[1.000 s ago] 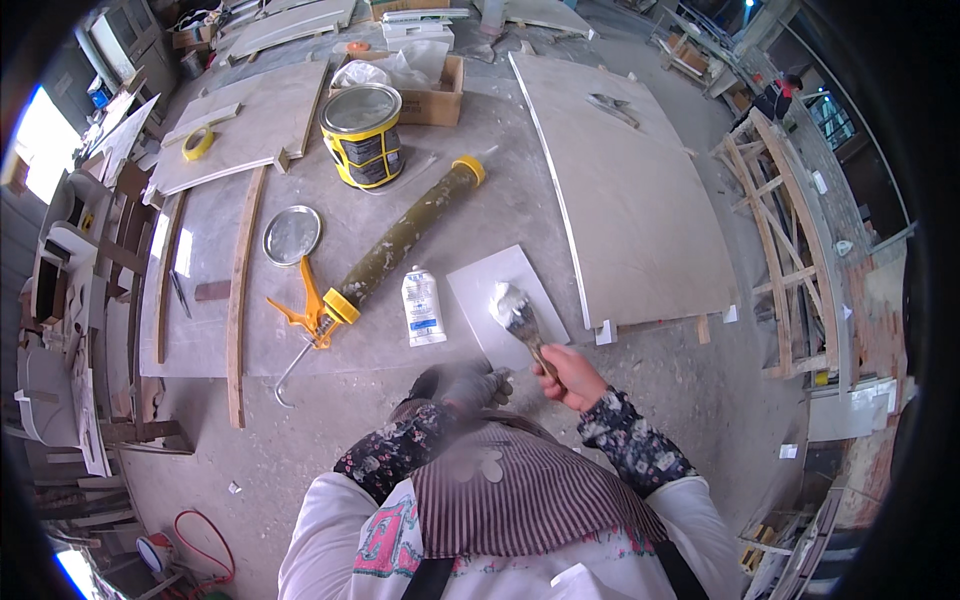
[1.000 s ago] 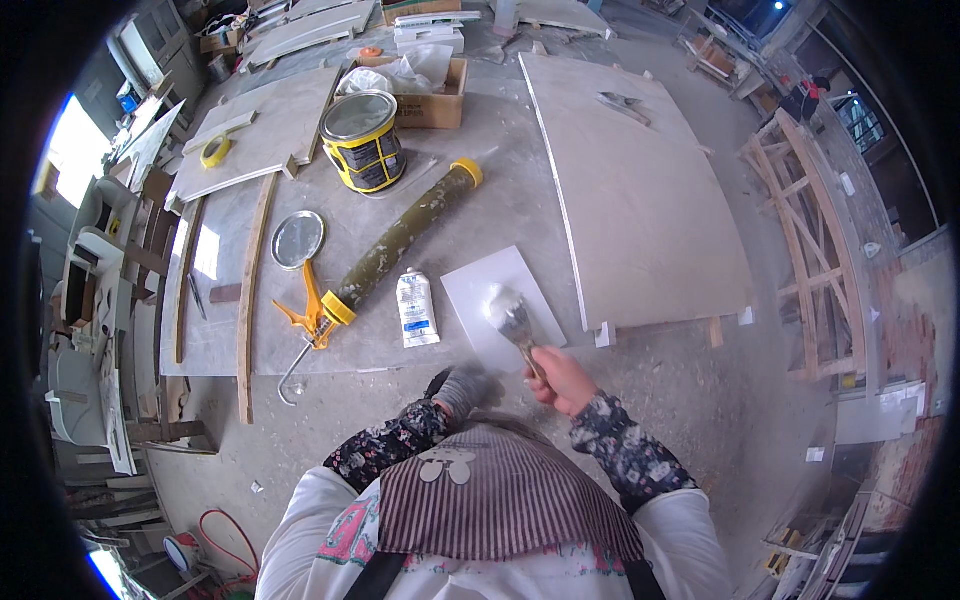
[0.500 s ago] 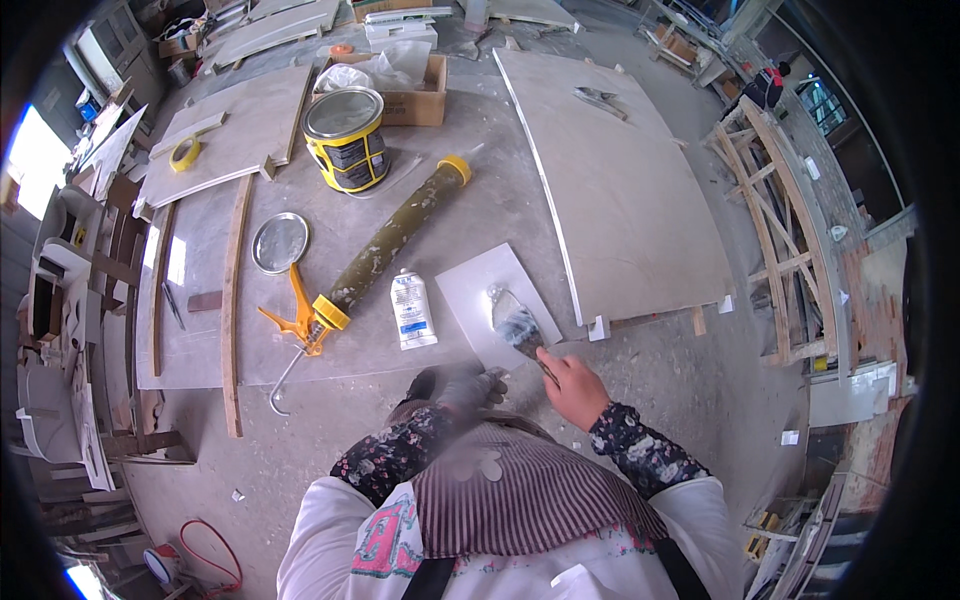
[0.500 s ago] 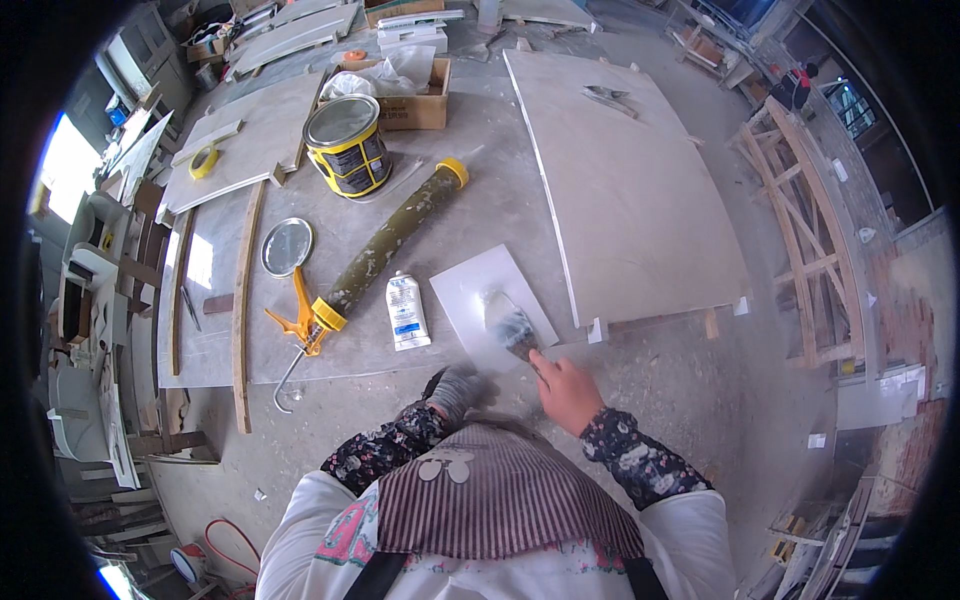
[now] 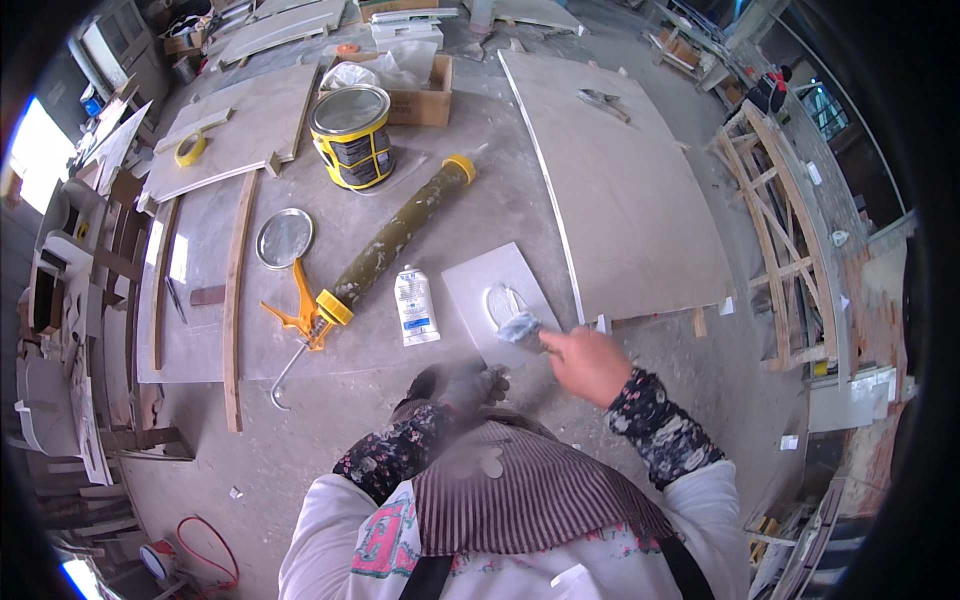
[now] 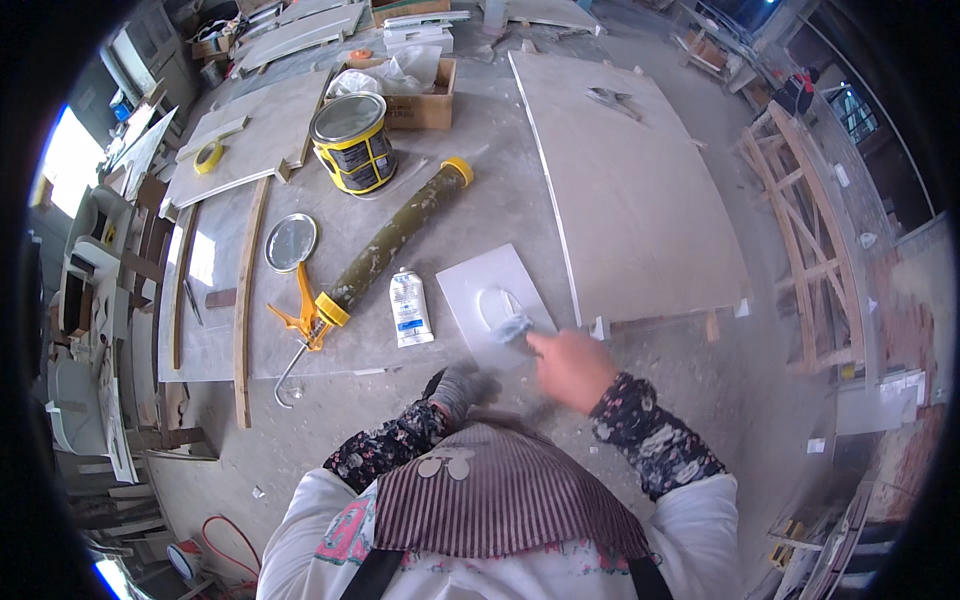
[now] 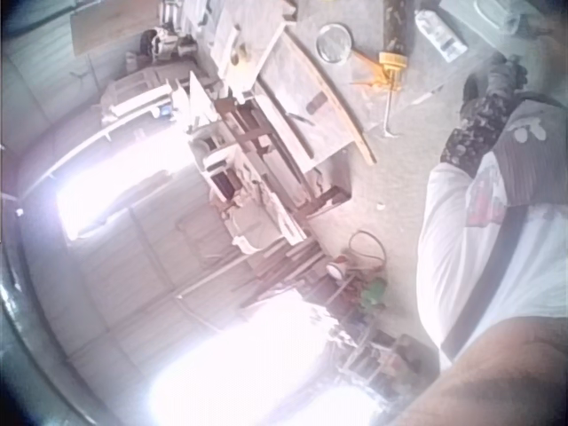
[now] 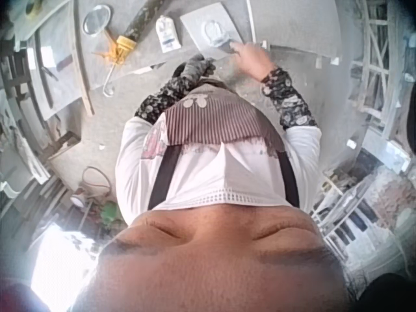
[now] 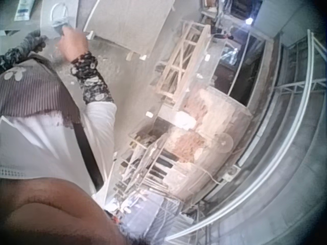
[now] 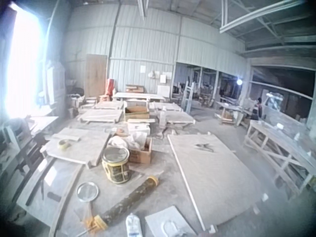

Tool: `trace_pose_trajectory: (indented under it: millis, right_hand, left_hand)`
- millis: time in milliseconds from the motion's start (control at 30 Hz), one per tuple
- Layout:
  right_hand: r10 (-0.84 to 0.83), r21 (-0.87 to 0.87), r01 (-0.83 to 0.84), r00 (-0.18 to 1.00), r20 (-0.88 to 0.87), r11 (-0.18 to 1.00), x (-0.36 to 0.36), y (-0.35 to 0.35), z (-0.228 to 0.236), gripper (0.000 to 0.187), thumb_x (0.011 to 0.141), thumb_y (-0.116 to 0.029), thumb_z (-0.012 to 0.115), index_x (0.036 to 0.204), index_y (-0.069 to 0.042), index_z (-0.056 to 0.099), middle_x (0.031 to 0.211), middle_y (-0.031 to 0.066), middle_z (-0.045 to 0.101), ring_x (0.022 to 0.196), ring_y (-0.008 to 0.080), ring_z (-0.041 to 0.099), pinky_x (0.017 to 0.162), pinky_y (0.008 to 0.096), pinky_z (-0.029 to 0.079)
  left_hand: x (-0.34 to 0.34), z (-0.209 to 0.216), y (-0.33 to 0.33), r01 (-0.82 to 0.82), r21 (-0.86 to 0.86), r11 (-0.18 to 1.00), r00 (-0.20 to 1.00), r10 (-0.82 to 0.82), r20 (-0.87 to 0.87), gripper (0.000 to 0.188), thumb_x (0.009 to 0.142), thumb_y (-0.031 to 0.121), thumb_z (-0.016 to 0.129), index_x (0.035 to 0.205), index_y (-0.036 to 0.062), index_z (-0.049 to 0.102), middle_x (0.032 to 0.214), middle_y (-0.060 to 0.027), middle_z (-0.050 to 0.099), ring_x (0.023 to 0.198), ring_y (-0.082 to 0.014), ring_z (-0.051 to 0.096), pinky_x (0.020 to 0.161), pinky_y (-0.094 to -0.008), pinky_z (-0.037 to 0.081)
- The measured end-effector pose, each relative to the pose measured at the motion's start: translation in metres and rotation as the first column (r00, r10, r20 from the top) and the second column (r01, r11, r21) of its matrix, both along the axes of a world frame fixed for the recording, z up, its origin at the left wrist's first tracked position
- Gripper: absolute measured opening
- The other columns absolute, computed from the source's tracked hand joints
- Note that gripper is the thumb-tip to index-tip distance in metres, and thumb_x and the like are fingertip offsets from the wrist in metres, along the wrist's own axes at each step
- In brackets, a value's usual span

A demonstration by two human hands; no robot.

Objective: The person uses a putty knife to apply white filler to the edges and seams of large wooden panels. They repeatedly scoop filler from a small board, spread it along the panel edges, and smooth the surface. The person also opens a container and adds more filler to the board during the process.

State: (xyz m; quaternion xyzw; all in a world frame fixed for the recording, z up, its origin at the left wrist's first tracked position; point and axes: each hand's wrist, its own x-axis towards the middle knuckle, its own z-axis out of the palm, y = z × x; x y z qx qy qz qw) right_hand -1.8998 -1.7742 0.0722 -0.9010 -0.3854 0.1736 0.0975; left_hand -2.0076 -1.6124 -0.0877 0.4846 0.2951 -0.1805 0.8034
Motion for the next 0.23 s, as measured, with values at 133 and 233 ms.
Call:
trace_pose_trajectory:
  millis: [133,233]
  right_hand:
    - [-0.12,0.213,0.088,0.983,0.138,0.973,0.022,0.028,-0.025,0.037,0.086,-0.018,0.062,0.122,-0.013,0.064,0.081,0.0206,0.061,0.077,0.0375,0.062,0.069,0.0472,0.05]
    - [-0.069,-0.031,0.071,0.995,0.073,0.997,0.002,0.025,-0.056,0.048,0.085,-0.023,0.066,0.131,-0.013,0.058,0.089,0.0198,0.064,0.081,0.0403,0.063,0.074,0.0486,0.051]
  left_hand:
    - [0.002,0.0,-0.001,0.0,0.009,1.0,0.998,0.001,-0.059,0.019,0.092,0.015,0.06,0.106,0.0046,0.067,0.08,-0.0105,0.069,0.063,-0.0213,0.063,0.056,-0.0325,0.05]
    - [-0.001,0.0,0.001,-0.027,-0.009,1.0,1.0,0.027,-0.007,0.02,0.092,0.017,0.061,0.107,0.0053,0.066,0.081,-0.0108,0.069,0.063,-0.0225,0.064,0.056,-0.033,0.05]
